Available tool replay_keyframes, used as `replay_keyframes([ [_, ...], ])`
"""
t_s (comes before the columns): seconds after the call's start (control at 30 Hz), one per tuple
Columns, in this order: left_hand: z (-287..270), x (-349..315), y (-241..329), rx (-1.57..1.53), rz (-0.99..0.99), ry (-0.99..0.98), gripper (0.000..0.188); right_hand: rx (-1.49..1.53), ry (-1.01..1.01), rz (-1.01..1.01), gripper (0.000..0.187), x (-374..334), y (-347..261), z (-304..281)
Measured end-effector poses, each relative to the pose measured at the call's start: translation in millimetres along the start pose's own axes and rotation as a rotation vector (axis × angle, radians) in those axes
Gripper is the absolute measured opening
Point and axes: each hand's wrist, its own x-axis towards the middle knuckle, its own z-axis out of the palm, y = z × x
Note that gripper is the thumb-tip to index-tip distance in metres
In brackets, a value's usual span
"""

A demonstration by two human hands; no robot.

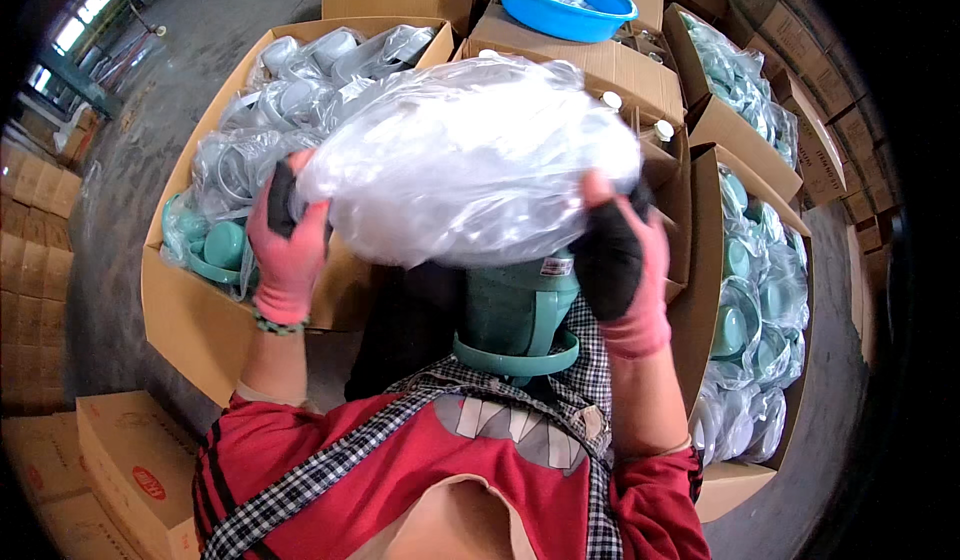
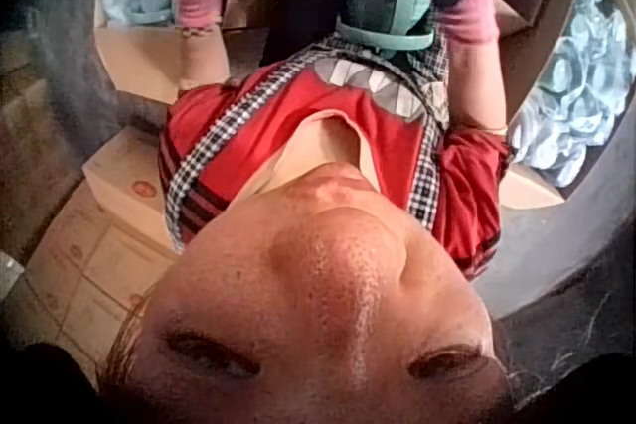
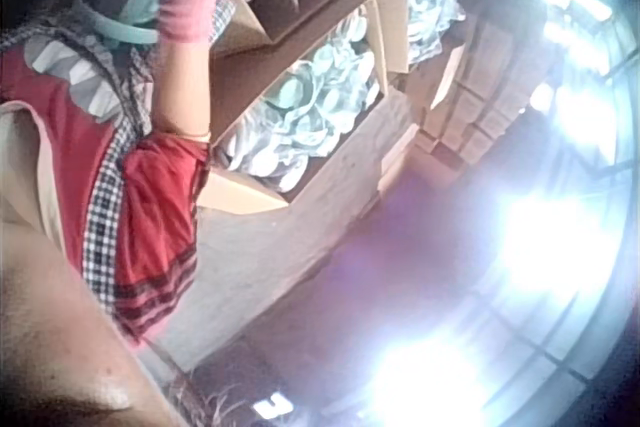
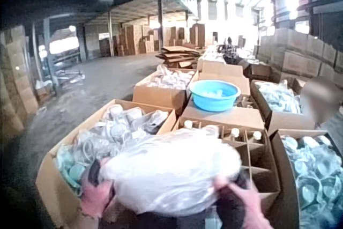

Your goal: The person assembles plastic pitchers by removing them from plastic bags, inserting a metal filter into the body, and screwing on the lid. They repeat this process for multiple pitchers of different colors, placing the finished units into a cardboard box.

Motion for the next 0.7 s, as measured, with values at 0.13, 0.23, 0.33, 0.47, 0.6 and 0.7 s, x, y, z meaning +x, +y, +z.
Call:
replay_keyframes([
  [0.13,-24,14,-20,-0.022,0.040,-0.197,0.040,0.062,-0.014,-0.274,0.035,-7,-4,-18],
  [0.23,-7,10,6,-0.642,0.036,-0.129,0.062,0.032,-0.104,-0.119,0.047,-22,12,-37],
  [0.33,20,23,24,-0.540,0.115,-0.074,0.084,-0.191,-0.220,-0.168,0.058,-34,21,-43],
  [0.47,50,43,12,-0.623,-0.070,-0.408,0.054,-0.676,-0.476,-0.539,0.047,-34,8,-31],
  [0.6,51,55,32,-0.191,-0.203,-0.443,0.015,-0.828,-0.028,-0.696,0.047,1,-1,-39],
  [0.7,44,77,37,-0.411,-0.095,0.138,0.015,-0.515,0.456,-0.425,0.033,28,-27,-63],
])
